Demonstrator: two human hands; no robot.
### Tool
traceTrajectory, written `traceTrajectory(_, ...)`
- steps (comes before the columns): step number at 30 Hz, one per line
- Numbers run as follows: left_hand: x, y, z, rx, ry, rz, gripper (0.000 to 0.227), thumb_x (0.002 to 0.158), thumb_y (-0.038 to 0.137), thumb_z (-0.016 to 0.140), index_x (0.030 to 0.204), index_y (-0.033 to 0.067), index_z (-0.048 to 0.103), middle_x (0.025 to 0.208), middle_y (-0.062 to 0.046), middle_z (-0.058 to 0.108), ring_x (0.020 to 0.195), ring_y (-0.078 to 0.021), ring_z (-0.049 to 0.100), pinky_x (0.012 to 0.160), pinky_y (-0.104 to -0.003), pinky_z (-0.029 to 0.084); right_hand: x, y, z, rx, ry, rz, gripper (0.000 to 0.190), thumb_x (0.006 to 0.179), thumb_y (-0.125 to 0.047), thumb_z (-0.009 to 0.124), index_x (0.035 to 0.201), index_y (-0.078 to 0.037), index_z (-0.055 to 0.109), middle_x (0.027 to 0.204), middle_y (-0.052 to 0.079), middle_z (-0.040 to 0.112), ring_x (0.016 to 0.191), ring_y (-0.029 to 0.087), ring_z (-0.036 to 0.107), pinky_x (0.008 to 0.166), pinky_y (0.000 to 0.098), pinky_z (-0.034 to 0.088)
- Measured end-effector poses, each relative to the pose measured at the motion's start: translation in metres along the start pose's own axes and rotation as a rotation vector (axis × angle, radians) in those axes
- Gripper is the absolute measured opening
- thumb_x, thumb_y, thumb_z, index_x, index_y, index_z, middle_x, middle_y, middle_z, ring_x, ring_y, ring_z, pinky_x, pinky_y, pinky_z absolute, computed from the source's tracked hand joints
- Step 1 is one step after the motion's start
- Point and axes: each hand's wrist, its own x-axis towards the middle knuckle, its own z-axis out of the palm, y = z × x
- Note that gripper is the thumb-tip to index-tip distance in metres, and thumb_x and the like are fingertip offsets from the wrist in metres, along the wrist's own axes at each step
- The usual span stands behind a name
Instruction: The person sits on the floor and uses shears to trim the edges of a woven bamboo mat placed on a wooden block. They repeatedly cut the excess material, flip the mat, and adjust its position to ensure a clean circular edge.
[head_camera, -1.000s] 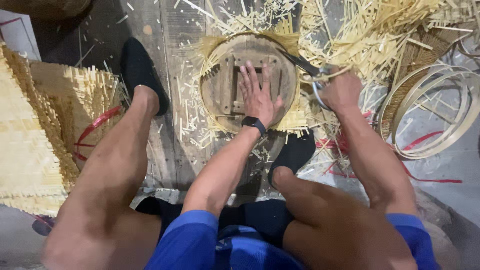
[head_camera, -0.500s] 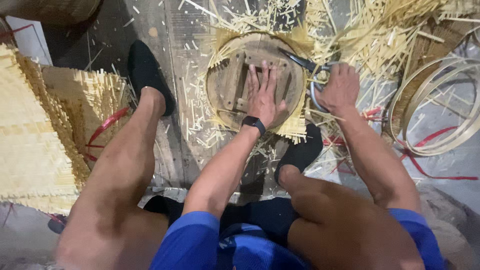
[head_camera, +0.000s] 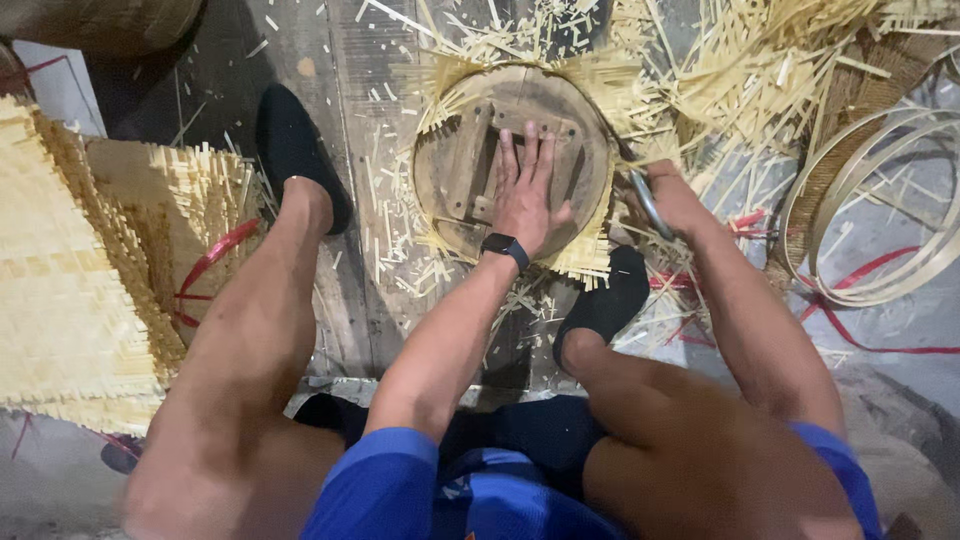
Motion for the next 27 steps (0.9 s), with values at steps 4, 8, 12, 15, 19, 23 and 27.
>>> traceTrajectory(4,0.000,0.000,0.001,0.000,0.000,-0.030,0.112,0.072,0.026,0.086,0.162,0.0146,0.021,0.172,-0.011,0.006,0.158,-0.0439,0.000,0.130,-0.055,0.012,-0.039,-0.015,-0.002,-0.284,0.282,-0.228,0.051,0.084,-0.040,0.076,0.109,0.004,0.070,0.091,0.029,0.069,0.082,0.045,0.067,0.075,0.0537,0.054)
traceTrajectory(8,-0.001,0.003,0.002,-0.002,-0.017,-0.037,0.113,0.071,0.025,0.086,0.162,0.0136,0.020,0.172,-0.012,0.005,0.158,-0.0437,0.000,0.130,-0.055,0.012,-0.054,-0.028,0.001,-0.317,0.281,0.143,0.052,0.089,-0.051,0.071,0.090,0.001,0.068,0.083,0.027,0.069,0.084,0.046,0.068,0.078,0.0534,0.053)
traceTrajectory(12,0.000,0.003,-0.004,-0.041,-0.027,-0.036,0.113,0.072,0.023,0.086,0.162,0.0144,0.020,0.172,-0.011,0.003,0.158,-0.0448,-0.001,0.129,-0.055,0.014,-0.047,-0.035,-0.002,-0.507,0.276,0.112,0.054,0.092,-0.056,0.067,0.091,-0.002,0.070,0.085,0.027,0.069,0.085,0.044,0.069,0.083,0.0523,0.054)
traceTrajectory(15,0.002,0.006,-0.004,-0.032,-0.038,-0.055,0.114,0.071,0.022,0.086,0.162,0.0146,0.019,0.171,-0.011,0.002,0.157,-0.0453,-0.001,0.128,-0.055,0.015,-0.042,-0.033,-0.014,-0.508,0.271,0.069,0.059,0.089,-0.057,0.067,0.099,0.001,0.070,0.092,0.028,0.067,0.090,0.043,0.066,0.086,0.0515,0.051)
traceTrajectory(19,-0.001,0.005,-0.002,-0.056,-0.029,-0.062,0.114,0.070,0.020,0.086,0.162,0.0161,0.019,0.173,-0.009,0.003,0.159,-0.0439,-0.001,0.130,-0.053,0.017,-0.031,-0.030,-0.017,-0.659,0.379,-0.146,0.065,0.091,-0.056,0.068,0.111,0.006,0.065,0.106,0.028,0.060,0.104,0.043,0.059,0.093,0.0497,0.048)
traceTrajectory(23,0.000,0.002,-0.001,-0.074,-0.033,-0.024,0.116,0.069,0.019,0.086,0.164,0.0153,0.019,0.173,-0.010,0.003,0.159,-0.0446,-0.001,0.130,-0.052,0.016,-0.032,-0.026,-0.017,-0.734,0.427,-0.125,0.074,0.089,-0.062,0.069,0.107,0.009,0.062,0.104,0.027,0.060,0.101,0.042,0.058,0.090,0.0482,0.048)
traceTrajectory(27,-0.006,-0.001,-0.007,-0.045,-0.062,0.006,0.118,0.068,0.021,0.088,0.163,0.0158,0.019,0.172,-0.009,0.005,0.159,-0.0428,0.001,0.130,-0.054,0.013,-0.062,-0.026,-0.015,-0.534,0.418,-0.103,0.064,0.088,-0.057,0.067,0.114,0.001,0.065,0.104,0.023,0.060,0.102,0.042,0.058,0.091,0.0518,0.046)
